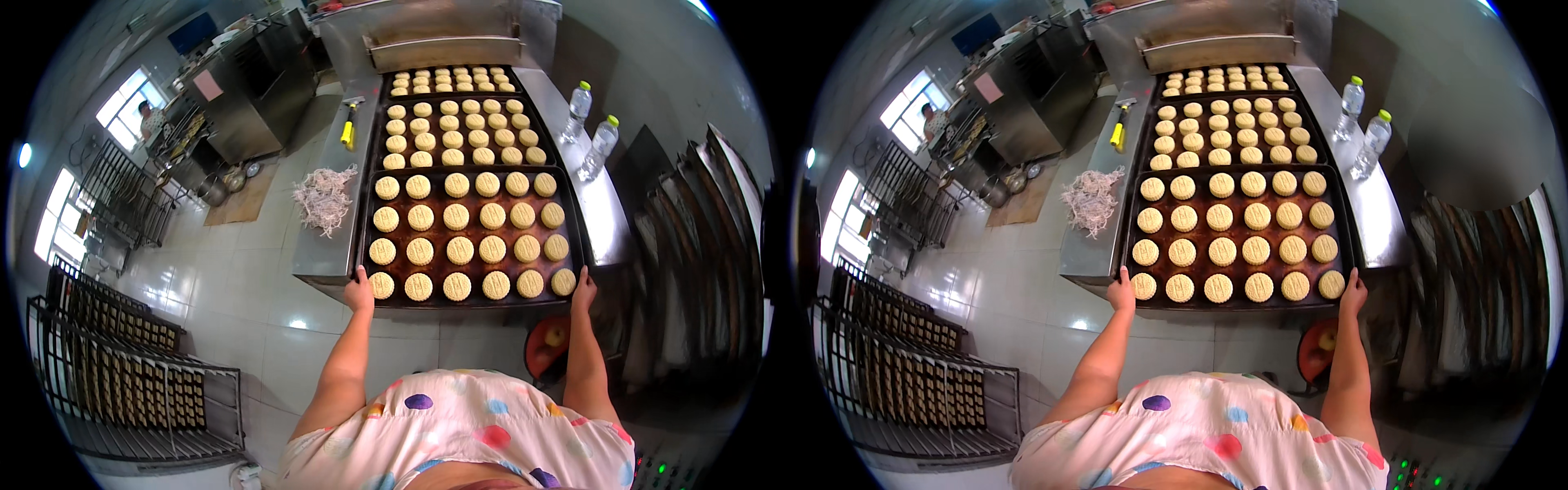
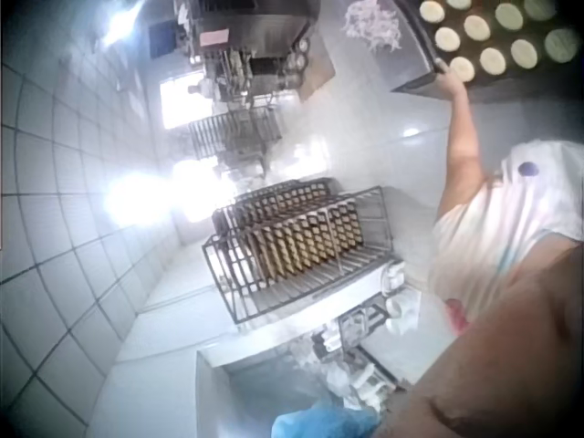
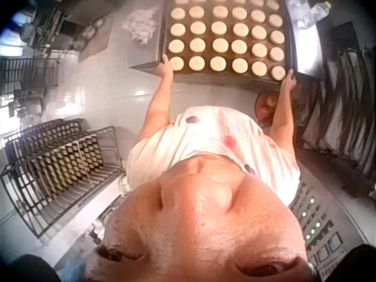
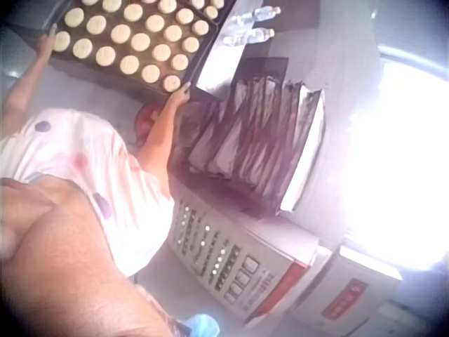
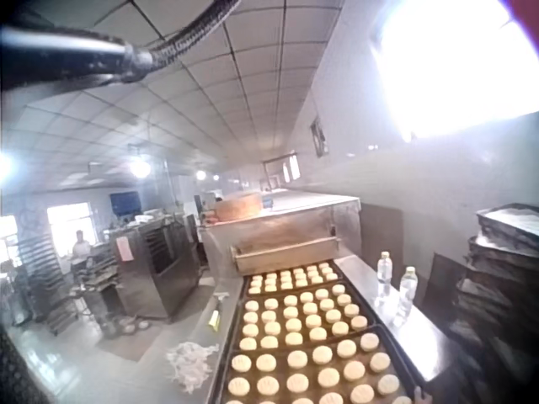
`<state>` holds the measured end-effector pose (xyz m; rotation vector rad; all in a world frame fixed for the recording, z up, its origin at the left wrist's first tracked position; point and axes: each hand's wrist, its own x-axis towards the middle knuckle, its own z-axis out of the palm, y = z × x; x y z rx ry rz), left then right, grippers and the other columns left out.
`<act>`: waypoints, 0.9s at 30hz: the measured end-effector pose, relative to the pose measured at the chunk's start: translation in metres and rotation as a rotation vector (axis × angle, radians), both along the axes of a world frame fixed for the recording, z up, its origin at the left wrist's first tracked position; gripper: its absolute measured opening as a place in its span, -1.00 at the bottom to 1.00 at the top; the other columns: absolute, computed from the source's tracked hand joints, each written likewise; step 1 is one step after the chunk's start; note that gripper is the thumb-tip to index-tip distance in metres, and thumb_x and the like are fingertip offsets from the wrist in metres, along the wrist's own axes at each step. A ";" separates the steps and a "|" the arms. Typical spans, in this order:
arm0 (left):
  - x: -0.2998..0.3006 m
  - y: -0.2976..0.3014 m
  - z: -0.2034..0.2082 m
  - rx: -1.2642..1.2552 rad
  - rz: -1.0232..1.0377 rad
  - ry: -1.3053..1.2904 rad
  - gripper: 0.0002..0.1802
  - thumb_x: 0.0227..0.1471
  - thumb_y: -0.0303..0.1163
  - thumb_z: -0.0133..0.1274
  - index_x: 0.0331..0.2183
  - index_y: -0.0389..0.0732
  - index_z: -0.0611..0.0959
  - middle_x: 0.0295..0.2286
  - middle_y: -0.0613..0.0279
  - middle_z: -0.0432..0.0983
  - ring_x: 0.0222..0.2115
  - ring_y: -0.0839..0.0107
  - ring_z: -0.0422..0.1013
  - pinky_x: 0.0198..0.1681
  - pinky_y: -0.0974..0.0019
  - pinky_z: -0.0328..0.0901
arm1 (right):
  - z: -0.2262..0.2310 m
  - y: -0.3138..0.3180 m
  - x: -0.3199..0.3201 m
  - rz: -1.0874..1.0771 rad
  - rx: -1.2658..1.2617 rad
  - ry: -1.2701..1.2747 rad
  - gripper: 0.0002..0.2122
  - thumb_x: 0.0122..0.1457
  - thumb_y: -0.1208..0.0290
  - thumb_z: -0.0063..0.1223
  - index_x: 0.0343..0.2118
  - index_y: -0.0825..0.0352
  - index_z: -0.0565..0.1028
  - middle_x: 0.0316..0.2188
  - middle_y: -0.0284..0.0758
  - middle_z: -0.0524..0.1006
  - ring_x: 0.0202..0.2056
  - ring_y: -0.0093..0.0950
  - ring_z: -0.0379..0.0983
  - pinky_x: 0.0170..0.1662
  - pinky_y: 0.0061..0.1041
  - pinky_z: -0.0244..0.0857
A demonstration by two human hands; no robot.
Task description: The person picks up a baking tray filled with round, patterned dough items, carries it across the room, and slides it into a tall metal rack containing other similar trays.
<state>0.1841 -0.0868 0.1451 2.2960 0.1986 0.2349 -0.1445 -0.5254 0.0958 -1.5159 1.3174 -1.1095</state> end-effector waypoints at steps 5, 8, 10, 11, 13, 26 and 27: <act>-0.003 0.004 -0.006 0.001 0.031 0.046 -0.25 -0.04 0.23 -0.21 -0.58 -0.35 0.63 -0.58 -0.20 0.47 -0.46 -0.14 0.42 -0.37 -0.01 0.28 | 0.009 0.012 -0.001 -0.008 0.069 -0.050 -0.47 0.10 -0.02 -0.03 -0.46 0.54 0.50 -0.59 -0.27 0.47 -0.52 -0.55 0.25 -0.37 -0.46 0.25; -0.002 0.000 -0.007 -0.009 0.046 0.017 -0.24 -0.04 0.23 -0.21 -0.61 -0.36 0.61 -0.61 -0.19 0.46 -0.47 -0.14 0.42 -0.38 -0.02 0.28 | 0.009 0.010 -0.005 0.025 0.018 -0.083 -0.48 0.11 0.02 -0.02 -0.31 0.58 0.49 -0.46 -0.17 0.52 -0.47 -0.49 0.32 -0.29 -0.45 0.28; -0.007 0.001 -0.001 -0.015 0.033 0.047 -0.24 -0.04 0.22 -0.20 -0.63 -0.38 0.60 -0.62 -0.19 0.46 -0.50 -0.12 0.41 -0.38 -0.02 0.28 | 0.012 0.010 -0.010 0.050 0.010 0.003 -0.46 0.13 0.02 -0.05 -0.27 0.61 0.47 -0.41 -0.14 0.53 -0.43 -0.45 0.35 -0.24 -0.46 0.27; -0.007 0.002 -0.001 -0.026 0.042 0.041 -0.25 -0.03 0.21 -0.20 -0.63 -0.38 0.60 -0.62 -0.19 0.46 -0.50 -0.11 0.41 -0.39 -0.02 0.29 | 0.009 0.008 -0.011 0.059 0.008 0.038 -0.45 0.13 0.02 -0.06 -0.26 0.62 0.46 -0.40 -0.13 0.53 -0.42 -0.44 0.36 -0.22 -0.46 0.27; -0.007 0.004 -0.004 -0.023 0.030 0.049 -0.26 -0.02 0.20 -0.20 -0.63 -0.38 0.60 -0.62 -0.19 0.46 -0.51 -0.11 0.41 -0.39 -0.02 0.29 | 0.003 0.008 -0.008 0.023 -0.042 -0.027 -0.47 0.15 0.04 -0.08 -0.30 0.62 0.47 -0.44 -0.06 0.52 -0.46 -0.39 0.34 -0.25 -0.43 0.26; -0.001 0.003 -0.014 -0.056 0.036 0.050 -0.25 -0.02 0.19 -0.18 -0.62 -0.41 0.59 -0.59 -0.20 0.46 -0.48 -0.12 0.41 -0.36 0.00 0.29 | 0.000 0.007 0.000 0.051 -0.023 -0.050 -0.46 0.16 0.04 -0.10 -0.30 0.64 0.46 -0.42 -0.03 0.52 -0.44 -0.35 0.37 -0.25 -0.41 0.26; 0.003 0.007 -0.022 -0.033 0.037 0.014 -0.25 -0.03 0.19 -0.17 -0.61 -0.41 0.59 -0.58 -0.22 0.46 -0.47 -0.13 0.41 -0.34 -0.01 0.28 | -0.004 0.005 -0.003 0.072 -0.021 -0.025 -0.44 0.15 0.02 -0.11 -0.28 0.64 0.46 -0.39 -0.03 0.52 -0.43 -0.35 0.37 -0.24 -0.41 0.25</act>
